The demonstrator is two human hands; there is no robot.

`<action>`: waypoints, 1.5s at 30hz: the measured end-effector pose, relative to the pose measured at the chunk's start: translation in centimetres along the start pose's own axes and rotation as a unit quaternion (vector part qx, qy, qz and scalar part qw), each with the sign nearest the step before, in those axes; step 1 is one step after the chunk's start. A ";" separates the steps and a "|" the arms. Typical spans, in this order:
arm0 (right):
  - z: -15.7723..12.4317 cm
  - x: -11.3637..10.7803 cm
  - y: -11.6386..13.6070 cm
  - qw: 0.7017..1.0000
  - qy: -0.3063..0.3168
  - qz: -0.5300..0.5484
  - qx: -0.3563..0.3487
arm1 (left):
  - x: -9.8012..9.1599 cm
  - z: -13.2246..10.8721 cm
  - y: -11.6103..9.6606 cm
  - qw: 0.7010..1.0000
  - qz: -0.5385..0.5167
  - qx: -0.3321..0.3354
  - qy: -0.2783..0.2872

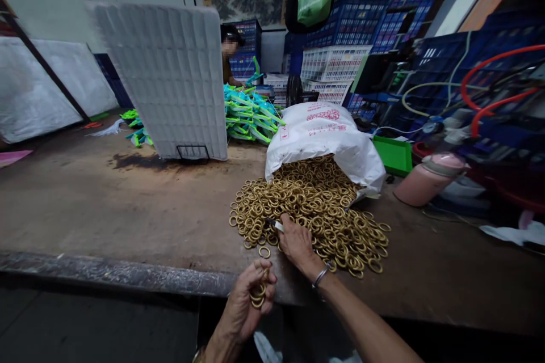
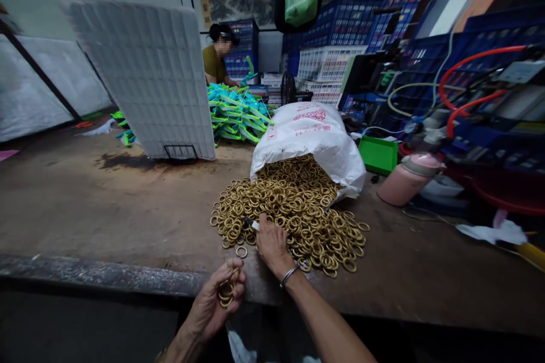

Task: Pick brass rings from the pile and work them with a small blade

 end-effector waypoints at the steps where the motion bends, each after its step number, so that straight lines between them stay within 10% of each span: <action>1: 0.0 0.1 0.0 1.000 0.000 -0.001 0.001 | -0.2 0.1 0.0 1.000 -0.016 -0.006 -0.003; 9: -0.4 0.2 -0.1 1.000 -0.011 0.017 -0.012 | -0.2 0.5 -0.1 0.998 -0.036 -0.005 -0.041; 17: -1.5 0.3 -1.9 0.981 -0.020 0.194 -0.007 | 0.4 1.6 -0.7 0.966 0.220 0.121 -0.064; 26: -4.8 -0.4 -1.8 0.825 0.145 0.542 0.073 | 0.9 1.8 -0.7 0.848 0.451 0.273 0.054; 31: -5.8 -0.9 -1.1 0.729 0.263 0.622 0.111 | 1.7 1.3 -0.5 0.866 0.440 0.226 0.066; 39: -5.7 -1.6 -0.7 0.853 0.129 0.505 0.034 | 1.6 1.1 0.0 0.935 0.330 0.128 -0.033; 45: -5.8 -1.8 -0.4 0.847 0.153 0.508 0.036 | 1.2 0.7 0.1 0.955 0.291 0.041 -0.024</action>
Point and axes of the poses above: each hand's wrist, its own z-axis towards the middle knuckle, its own x-axis out of the palm, y = z × x, the point moved 1 cm from there along z, towards the middle knuckle, and after that the axes turned 7 degrees about -z, right-handed, at the moved point
